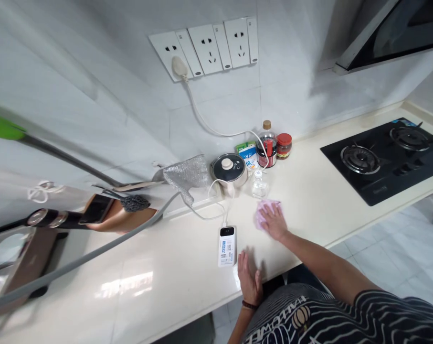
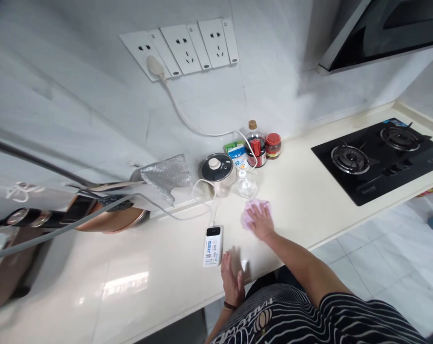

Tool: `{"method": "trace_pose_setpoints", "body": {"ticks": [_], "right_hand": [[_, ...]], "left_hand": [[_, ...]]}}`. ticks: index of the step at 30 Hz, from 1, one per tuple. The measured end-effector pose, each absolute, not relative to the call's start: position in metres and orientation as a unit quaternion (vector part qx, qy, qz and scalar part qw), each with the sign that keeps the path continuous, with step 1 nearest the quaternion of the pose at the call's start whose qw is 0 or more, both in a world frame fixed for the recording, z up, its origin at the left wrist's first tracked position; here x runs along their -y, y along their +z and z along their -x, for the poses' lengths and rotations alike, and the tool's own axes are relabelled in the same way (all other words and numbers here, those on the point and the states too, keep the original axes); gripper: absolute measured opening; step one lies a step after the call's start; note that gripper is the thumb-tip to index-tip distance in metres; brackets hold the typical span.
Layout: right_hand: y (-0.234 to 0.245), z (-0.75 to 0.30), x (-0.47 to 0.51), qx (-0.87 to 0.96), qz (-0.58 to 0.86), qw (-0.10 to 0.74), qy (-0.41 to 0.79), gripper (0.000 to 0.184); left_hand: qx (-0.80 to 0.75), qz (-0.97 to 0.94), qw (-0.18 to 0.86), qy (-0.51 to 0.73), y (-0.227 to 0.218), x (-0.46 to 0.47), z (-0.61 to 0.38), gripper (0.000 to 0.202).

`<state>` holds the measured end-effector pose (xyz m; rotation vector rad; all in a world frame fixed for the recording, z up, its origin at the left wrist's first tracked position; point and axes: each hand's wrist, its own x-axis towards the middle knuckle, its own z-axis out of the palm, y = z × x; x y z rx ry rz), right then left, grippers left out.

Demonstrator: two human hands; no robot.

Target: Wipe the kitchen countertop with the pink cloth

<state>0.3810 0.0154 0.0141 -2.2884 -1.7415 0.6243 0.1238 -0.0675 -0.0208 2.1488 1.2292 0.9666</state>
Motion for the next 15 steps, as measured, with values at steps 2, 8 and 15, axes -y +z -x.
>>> {"method": "trace_pose_setpoints", "body": {"ticks": [2, 8, 15], "right_hand": [[0.018, -0.345, 0.000, 0.664, 0.693, 0.111, 0.258, 0.063], [0.025, -0.309, 0.076, 0.774, 0.532, 0.162, 0.303, 0.065], [0.011, -0.455, 0.147, 0.626, 0.749, 0.073, 0.202, 0.063]], "left_hand": [[-0.445, -0.783, 0.235, 0.365, -0.015, 0.066, -0.121, 0.068], [-0.422, -0.801, 0.274, 0.325, -0.015, 0.052, -0.130, 0.068], [-0.411, -0.815, 0.273, 0.304, -0.034, 0.049, -0.156, 0.066]]}}
